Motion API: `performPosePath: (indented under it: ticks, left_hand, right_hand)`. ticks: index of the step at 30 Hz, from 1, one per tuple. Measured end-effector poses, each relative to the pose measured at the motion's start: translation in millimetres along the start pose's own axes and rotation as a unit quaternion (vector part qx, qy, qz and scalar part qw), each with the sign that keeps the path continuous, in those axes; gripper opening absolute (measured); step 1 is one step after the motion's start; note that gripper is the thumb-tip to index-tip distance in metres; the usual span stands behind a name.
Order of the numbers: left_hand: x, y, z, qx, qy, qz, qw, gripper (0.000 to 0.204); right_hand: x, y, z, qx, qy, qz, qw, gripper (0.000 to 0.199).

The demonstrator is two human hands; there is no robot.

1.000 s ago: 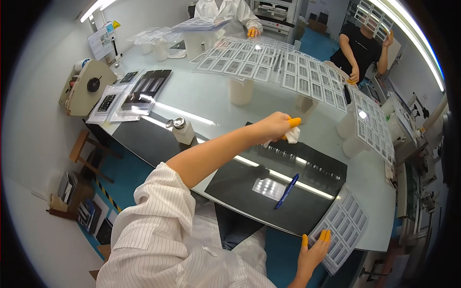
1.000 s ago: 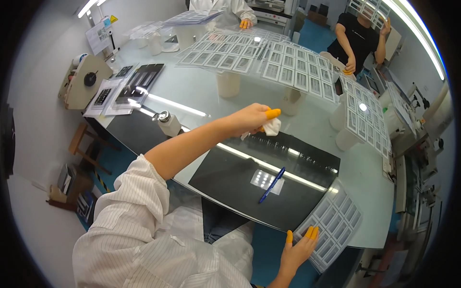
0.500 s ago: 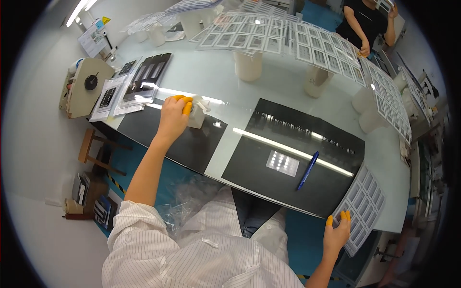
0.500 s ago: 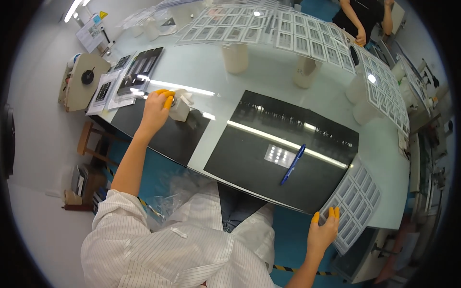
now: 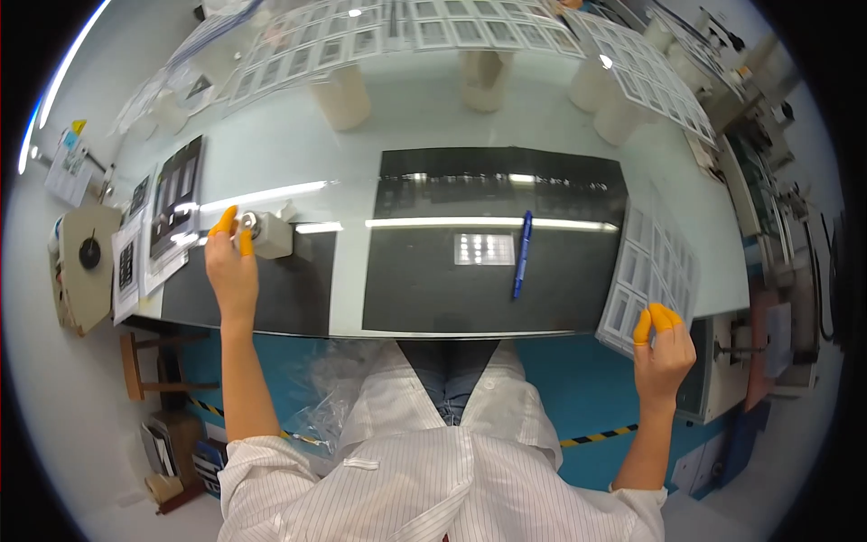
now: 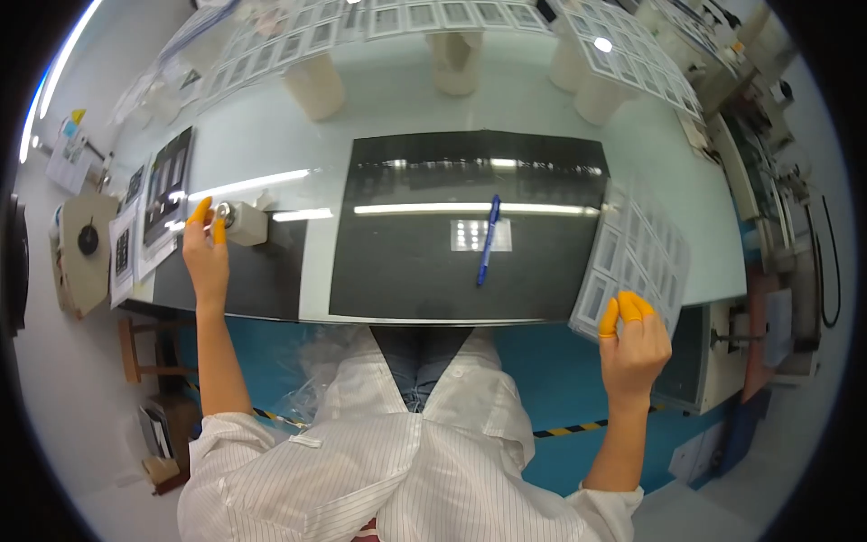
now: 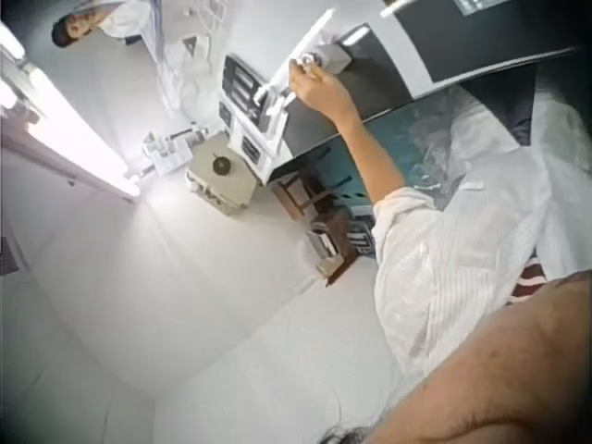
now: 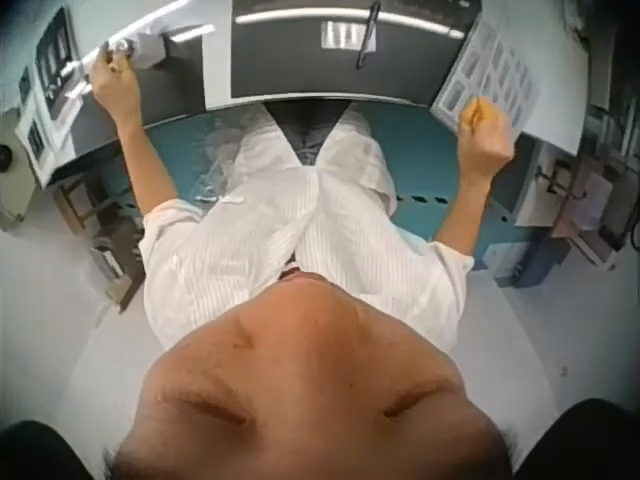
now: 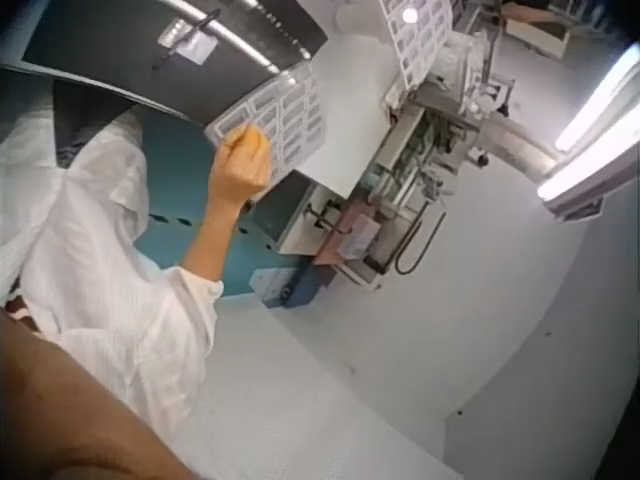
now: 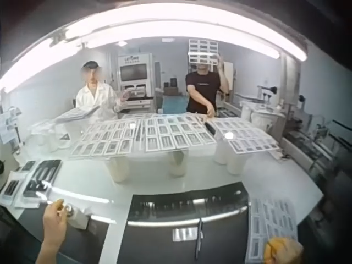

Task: The recorder is cleaning plastic grid frames by wiping them with a white cloth while wearing finger cots.

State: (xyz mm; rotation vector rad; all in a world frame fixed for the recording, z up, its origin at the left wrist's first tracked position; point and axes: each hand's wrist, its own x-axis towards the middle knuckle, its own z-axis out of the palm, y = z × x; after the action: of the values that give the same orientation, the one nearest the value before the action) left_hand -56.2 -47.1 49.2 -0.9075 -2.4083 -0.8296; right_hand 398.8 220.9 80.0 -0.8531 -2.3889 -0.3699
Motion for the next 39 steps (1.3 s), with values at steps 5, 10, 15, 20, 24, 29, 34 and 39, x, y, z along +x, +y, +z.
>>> performPosePath:
  ticks: [5,10,15,20,24,29,34,39]
  left_hand:
    - [-7,-36,2,0.021,0.033,0.019,0.999,0.033]
    - [0,-19,3,-0.022,0.077,0.062,0.995,0.033]
    - [-16,33,1,0.019,0.018,0.136,0.99,0.03]
    - [-80,142,24,-0.459,-0.343,-0.096,0.814,0.028]
    - [-123,211,45,-0.63,-0.521,-0.278,0.505,0.038]
    - [-125,198,48,-0.605,-0.486,-0.245,0.581,0.032]
    - [-137,138,26,-0.65,-0.424,-0.287,0.562,0.03]
    - [-145,137,13,-0.642,-0.39,-0.319,0.578,0.031]
  right_hand:
    - [21,-43,-2,0.085,0.121,-0.152,0.977,0.019]
    - [3,-63,16,0.182,0.125,-0.185,0.958,0.023]
    - [-6,-89,22,0.29,0.122,-0.23,0.921,0.04]
    - [-17,-115,22,0.355,0.12,-0.246,0.894,0.032]
    - [-32,-133,18,0.395,0.082,-0.253,0.879,0.016]
    - [-26,-96,18,0.348,-0.005,-0.042,0.937,0.042]
    - [-27,-61,24,0.307,0.102,0.231,0.918,0.055]
    - [-18,-88,16,0.725,0.037,0.365,0.583,0.029]
